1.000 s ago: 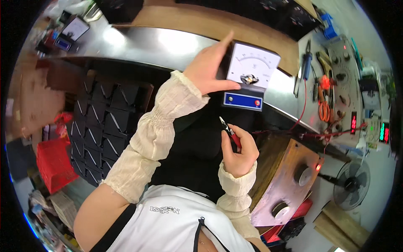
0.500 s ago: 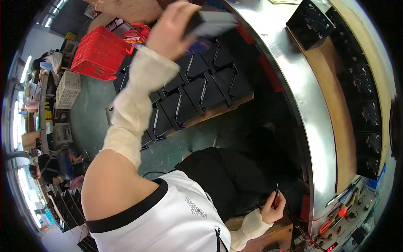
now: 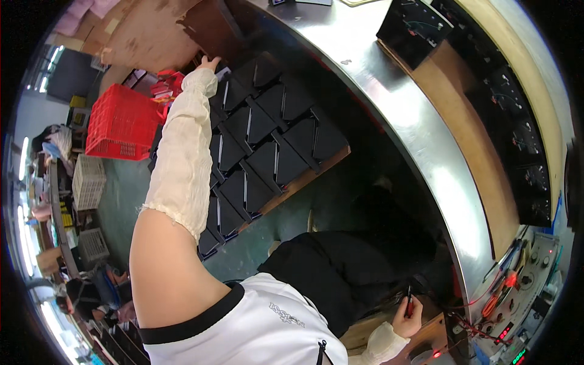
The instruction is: The person tests analog meters by connecting test leads to their terminals, placing each meter onto a test stand on the side table, and setting them aside.
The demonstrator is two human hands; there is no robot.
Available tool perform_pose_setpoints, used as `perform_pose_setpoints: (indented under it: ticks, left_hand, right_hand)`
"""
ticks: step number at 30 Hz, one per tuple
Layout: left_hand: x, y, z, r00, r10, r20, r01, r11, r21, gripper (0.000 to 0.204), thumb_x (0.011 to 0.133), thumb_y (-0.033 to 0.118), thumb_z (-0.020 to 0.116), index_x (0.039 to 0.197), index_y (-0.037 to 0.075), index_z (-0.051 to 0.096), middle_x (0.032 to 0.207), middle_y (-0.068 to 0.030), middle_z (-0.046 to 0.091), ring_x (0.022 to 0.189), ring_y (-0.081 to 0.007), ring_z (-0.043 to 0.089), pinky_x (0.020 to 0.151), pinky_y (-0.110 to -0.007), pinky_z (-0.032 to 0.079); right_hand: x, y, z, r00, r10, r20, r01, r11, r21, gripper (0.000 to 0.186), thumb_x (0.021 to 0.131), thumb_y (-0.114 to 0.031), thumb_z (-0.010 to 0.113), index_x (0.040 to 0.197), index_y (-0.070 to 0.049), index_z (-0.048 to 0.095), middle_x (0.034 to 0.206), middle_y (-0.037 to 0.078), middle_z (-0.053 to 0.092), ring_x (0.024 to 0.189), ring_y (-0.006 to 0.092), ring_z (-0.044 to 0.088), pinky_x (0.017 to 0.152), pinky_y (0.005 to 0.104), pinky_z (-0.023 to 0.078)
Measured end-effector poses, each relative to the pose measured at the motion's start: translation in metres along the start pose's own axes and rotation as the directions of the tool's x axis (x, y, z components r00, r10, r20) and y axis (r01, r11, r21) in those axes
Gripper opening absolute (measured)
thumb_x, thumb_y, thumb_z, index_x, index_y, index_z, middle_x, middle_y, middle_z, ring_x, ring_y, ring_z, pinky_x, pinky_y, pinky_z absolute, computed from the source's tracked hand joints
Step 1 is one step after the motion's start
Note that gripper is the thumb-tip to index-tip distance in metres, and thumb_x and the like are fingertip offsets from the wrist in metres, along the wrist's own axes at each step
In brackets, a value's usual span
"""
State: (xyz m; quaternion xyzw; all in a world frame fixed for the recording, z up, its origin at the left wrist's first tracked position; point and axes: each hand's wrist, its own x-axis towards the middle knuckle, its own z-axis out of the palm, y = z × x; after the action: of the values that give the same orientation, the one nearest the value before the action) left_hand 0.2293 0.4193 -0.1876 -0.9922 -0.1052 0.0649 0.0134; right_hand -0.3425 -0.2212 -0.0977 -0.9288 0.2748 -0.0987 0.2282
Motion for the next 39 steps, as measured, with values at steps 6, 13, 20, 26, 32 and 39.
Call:
perform_pose_setpoints:
  ticks: [6, 13, 20, 26, 32, 39]
  left_hand:
    - [-0.036, 0.047, -0.006, 0.989, 0.088, 0.122, -0.115, 0.964, 0.239, 0.068, 0.090, 0.013, 0.052, 0.153, 0.028, 0.032, 0.158, -0.0236, 0.028, 0.131, -0.0390, 0.052, 0.103, -0.049, 0.048]
    - [-0.075, 0.058, -0.018, 0.987, 0.118, 0.110, -0.146, 0.942, 0.303, 0.078, 0.081, 0.003, 0.051, 0.154, 0.021, 0.029, 0.154, -0.0257, 0.035, 0.107, -0.0427, 0.065, 0.085, -0.053, 0.056]
    - [-0.075, 0.144, -0.057, 0.851, 0.488, -0.191, -0.524, 0.799, -0.293, 0.033, 0.085, 0.004, 0.068, 0.117, 0.000, 0.065, 0.119, -0.0160, 0.067, 0.112, -0.0273, 0.066, 0.095, -0.037, 0.053]
    - [-0.226, 0.387, -0.194, 0.169, 0.762, -0.625, -0.811, -0.252, -0.528, 0.059, 0.079, 0.003, 0.079, 0.135, 0.004, 0.060, 0.126, -0.0075, 0.061, 0.099, -0.0085, 0.059, 0.071, -0.019, 0.049]
    - [-0.205, 0.545, -0.219, 0.245, 0.632, -0.735, -0.916, 0.398, 0.036, 0.068, 0.080, 0.041, 0.079, 0.137, 0.013, 0.055, 0.138, -0.0076, 0.053, 0.128, -0.0335, 0.049, 0.102, -0.042, 0.046]
    - [-0.267, 0.496, -0.184, 0.156, 0.536, -0.830, -0.935, 0.351, 0.051, 0.034, 0.078, 0.006, 0.074, 0.111, 0.011, 0.066, 0.112, -0.0078, 0.061, 0.103, -0.0325, 0.062, 0.086, -0.042, 0.051]
  right_hand:
    - [-0.017, 0.010, 0.003, 0.996, 0.092, -0.002, -0.092, 0.992, -0.085, 0.020, 0.091, -0.013, 0.072, 0.106, 0.000, 0.070, 0.090, 0.014, 0.071, 0.077, 0.0216, 0.070, 0.071, 0.0310, 0.055]
    - [0.014, -0.024, 0.017, 0.994, 0.066, -0.086, -0.067, 0.998, -0.011, 0.018, 0.084, -0.012, 0.075, 0.099, -0.003, 0.071, 0.083, 0.014, 0.069, 0.071, 0.0300, 0.067, 0.066, 0.0354, 0.054]
    - [0.014, -0.021, 0.009, 0.987, -0.007, -0.161, 0.010, 1.000, 0.021, 0.018, 0.080, -0.009, 0.077, 0.097, -0.004, 0.072, 0.081, 0.014, 0.069, 0.070, 0.0291, 0.067, 0.064, 0.0364, 0.053]
    - [0.037, -0.053, 0.016, 0.956, -0.106, -0.273, 0.131, 0.989, 0.075, 0.021, 0.077, -0.010, 0.080, 0.097, -0.006, 0.073, 0.080, 0.011, 0.070, 0.068, 0.0274, 0.067, 0.064, 0.0356, 0.054]
    - [0.064, -0.112, -0.009, 0.911, -0.217, -0.352, 0.300, 0.933, 0.201, 0.023, 0.075, -0.003, 0.081, 0.096, -0.004, 0.072, 0.074, 0.009, 0.065, 0.062, 0.0226, 0.061, 0.056, 0.0321, 0.048]
    - [0.002, -0.024, -0.001, 0.926, 0.033, -0.377, 0.060, 0.971, 0.232, 0.020, 0.076, -0.005, 0.080, 0.095, -0.004, 0.073, 0.079, 0.011, 0.070, 0.066, 0.0239, 0.066, 0.062, 0.0317, 0.053]
